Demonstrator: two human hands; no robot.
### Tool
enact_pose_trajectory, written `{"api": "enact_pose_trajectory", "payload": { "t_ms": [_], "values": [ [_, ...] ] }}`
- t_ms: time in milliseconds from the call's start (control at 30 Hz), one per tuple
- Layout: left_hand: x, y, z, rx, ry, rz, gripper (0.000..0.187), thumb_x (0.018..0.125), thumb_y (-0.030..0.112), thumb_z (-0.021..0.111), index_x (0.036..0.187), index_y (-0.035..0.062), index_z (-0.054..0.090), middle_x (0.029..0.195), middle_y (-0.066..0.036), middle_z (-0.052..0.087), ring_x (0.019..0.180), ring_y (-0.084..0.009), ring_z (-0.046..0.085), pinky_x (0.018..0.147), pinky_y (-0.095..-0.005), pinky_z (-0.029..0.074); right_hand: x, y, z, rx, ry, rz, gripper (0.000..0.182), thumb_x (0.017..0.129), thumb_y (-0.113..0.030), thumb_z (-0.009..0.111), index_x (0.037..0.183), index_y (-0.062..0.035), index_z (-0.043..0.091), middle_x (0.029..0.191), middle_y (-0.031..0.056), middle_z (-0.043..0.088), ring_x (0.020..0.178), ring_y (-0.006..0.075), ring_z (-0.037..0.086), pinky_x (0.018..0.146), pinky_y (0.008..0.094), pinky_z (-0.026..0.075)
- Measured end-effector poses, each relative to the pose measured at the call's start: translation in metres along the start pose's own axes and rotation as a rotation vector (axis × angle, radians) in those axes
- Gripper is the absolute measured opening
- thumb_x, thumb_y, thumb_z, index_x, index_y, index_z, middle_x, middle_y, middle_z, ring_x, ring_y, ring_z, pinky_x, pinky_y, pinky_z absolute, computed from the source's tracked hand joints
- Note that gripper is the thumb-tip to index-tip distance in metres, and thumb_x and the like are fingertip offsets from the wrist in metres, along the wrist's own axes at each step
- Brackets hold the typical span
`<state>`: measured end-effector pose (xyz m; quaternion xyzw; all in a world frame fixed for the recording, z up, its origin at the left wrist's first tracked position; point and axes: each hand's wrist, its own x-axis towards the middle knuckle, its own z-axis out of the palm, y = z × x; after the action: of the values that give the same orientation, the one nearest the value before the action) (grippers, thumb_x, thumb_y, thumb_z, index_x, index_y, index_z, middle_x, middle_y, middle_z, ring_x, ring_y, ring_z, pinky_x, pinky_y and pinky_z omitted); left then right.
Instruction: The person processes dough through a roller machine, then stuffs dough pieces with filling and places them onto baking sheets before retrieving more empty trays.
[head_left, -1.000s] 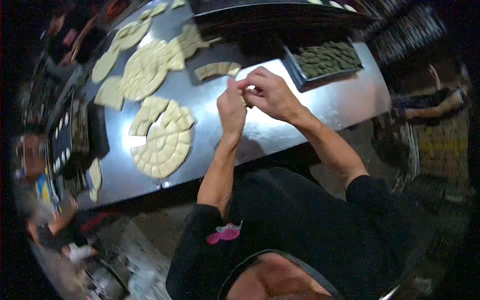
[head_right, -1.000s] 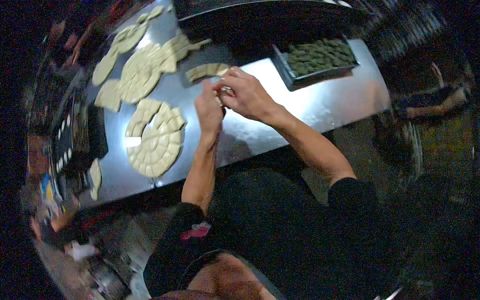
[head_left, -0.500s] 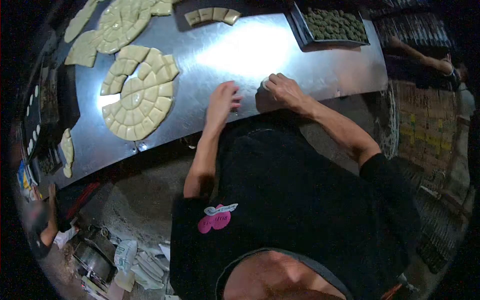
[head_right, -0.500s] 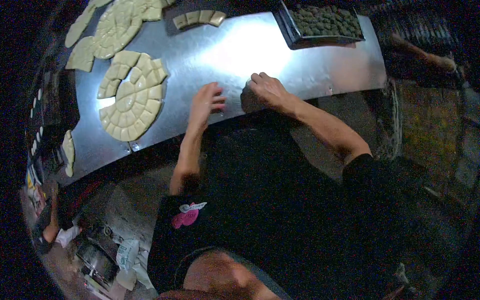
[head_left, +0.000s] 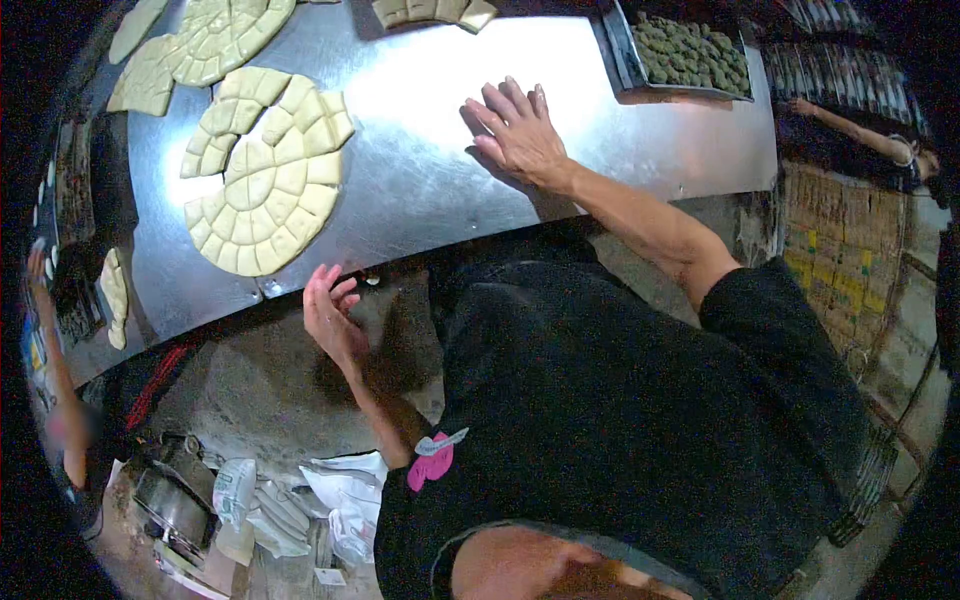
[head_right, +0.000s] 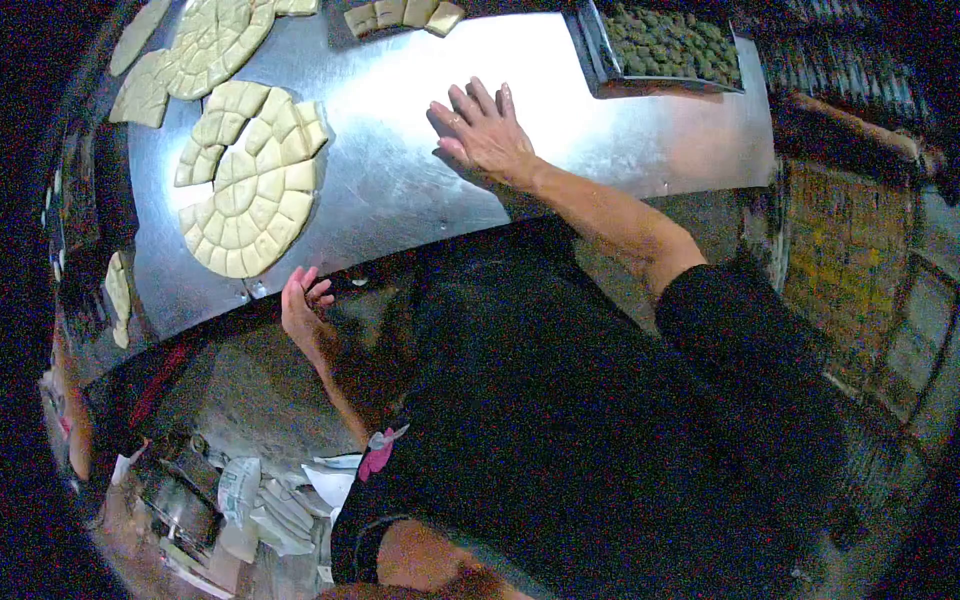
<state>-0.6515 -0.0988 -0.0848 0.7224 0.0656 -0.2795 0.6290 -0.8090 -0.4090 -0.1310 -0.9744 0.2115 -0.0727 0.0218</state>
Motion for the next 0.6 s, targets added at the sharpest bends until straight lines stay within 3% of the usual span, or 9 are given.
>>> {"api": "enact_pose_trajectory", "payload": {
  "t_ms": [67, 167, 233, 367, 433, 467, 533, 600],
  "values": [
    [-0.002, 0.003, 0.013, -0.073, -0.021, -0.037, 0.038, 0.093, 0.023, 0.047, 0.118, -0.0056, 0.048, 0.105, -0.018, 0.060, 0.075, -0.0171, 0.061, 0.059, -0.0229, 0.048, -0.007, 0.001, -0.004, 0.190, -0.041, 0.069, 0.051, 0.093, -0.043, 0.036, 0.138, -0.0190, 0.031, 0.141, 0.0171, 0.029, 0.132, 0.0393, 0.022, 0.103, 0.0641, 0.016],
    [0.009, 0.006, 0.036, -0.021, -0.135, 0.000, 0.035, 0.093, 0.021, 0.047, 0.117, -0.0057, 0.049, 0.105, -0.018, 0.060, 0.075, -0.0173, 0.061, 0.059, -0.0232, 0.048, -0.010, 0.001, -0.023, 0.232, -0.083, 0.158, 0.052, 0.093, -0.044, 0.037, 0.138, -0.0184, 0.032, 0.140, 0.0175, 0.030, 0.131, 0.0403, 0.022, 0.102, 0.0647, 0.016],
    [0.025, 0.010, 0.054, -0.008, -0.183, 0.008, 0.033, 0.093, 0.020, 0.049, 0.114, -0.0054, 0.051, 0.104, -0.018, 0.061, 0.076, -0.0169, 0.061, 0.061, -0.0220, 0.047, -0.015, 0.002, -0.036, 0.088, -0.075, 0.046, 0.055, 0.091, -0.044, 0.041, 0.137, -0.0175, 0.032, 0.139, 0.0177, 0.030, 0.132, 0.0407, 0.021, 0.102, 0.0645, 0.015],
    [0.070, 0.060, 0.149, 0.056, -0.284, 0.291, 0.030, 0.090, 0.018, 0.053, 0.110, -0.0046, 0.056, 0.097, -0.011, 0.063, 0.079, -0.0143, 0.061, 0.067, -0.0232, 0.047, -0.021, -0.001, -0.018, 0.121, -0.100, 0.039, 0.056, 0.088, -0.039, 0.049, 0.136, -0.0150, 0.033, 0.138, 0.0197, 0.030, 0.129, 0.0397, 0.025, 0.102, 0.0617, 0.020],
    [0.119, 0.074, 0.200, 0.347, -0.340, 0.628, 0.030, 0.088, 0.016, 0.054, 0.112, -0.0026, 0.056, 0.098, -0.013, 0.064, 0.081, -0.0156, 0.060, 0.071, -0.0247, 0.046, -0.025, 0.008, -0.016, 0.241, 0.045, 0.075, 0.051, 0.085, -0.034, 0.053, 0.126, -0.0052, 0.041, 0.125, 0.0244, 0.040, 0.120, 0.0415, 0.035, 0.100, 0.0500, 0.029],
    [0.141, 0.083, 0.224, 0.442, -0.353, 0.779, 0.032, 0.086, 0.015, 0.052, 0.114, -0.0014, 0.055, 0.103, -0.016, 0.062, 0.089, -0.0247, 0.059, 0.077, -0.0311, 0.046, -0.021, 0.010, -0.048, 0.459, -0.053, 0.086, 0.041, 0.083, -0.029, 0.055, 0.111, 0.0011, 0.050, 0.111, 0.0244, 0.046, 0.107, 0.0396, 0.044, 0.096, 0.0461, 0.035],
    [0.185, 0.091, 0.267, 0.566, -0.341, 1.188, 0.038, 0.082, 0.013, 0.051, 0.118, 0.0016, 0.054, 0.110, -0.022, 0.058, 0.099, -0.0378, 0.055, 0.083, -0.0400, 0.044, -0.035, 0.018, -0.067, 0.521, -0.249, 0.103, 0.023, 0.082, -0.020, 0.050, 0.088, 0.0029, 0.053, 0.100, 0.0252, 0.050, 0.088, 0.0383, 0.052, 0.079, 0.0463, 0.046],
    [0.206, 0.110, 0.299, 0.907, -0.552, 0.924, 0.046, 0.079, 0.009, 0.046, 0.124, 0.0032, 0.049, 0.122, -0.022, 0.052, 0.102, -0.0390, 0.053, 0.088, -0.0416, 0.043, -0.059, 0.032, -0.074, 0.339, -0.506, 0.055, 0.022, 0.081, -0.017, 0.049, 0.094, 0.0011, 0.046, 0.090, 0.0205, 0.057, 0.085, 0.0371, 0.055, 0.074, 0.0448, 0.049]
  ]
}}
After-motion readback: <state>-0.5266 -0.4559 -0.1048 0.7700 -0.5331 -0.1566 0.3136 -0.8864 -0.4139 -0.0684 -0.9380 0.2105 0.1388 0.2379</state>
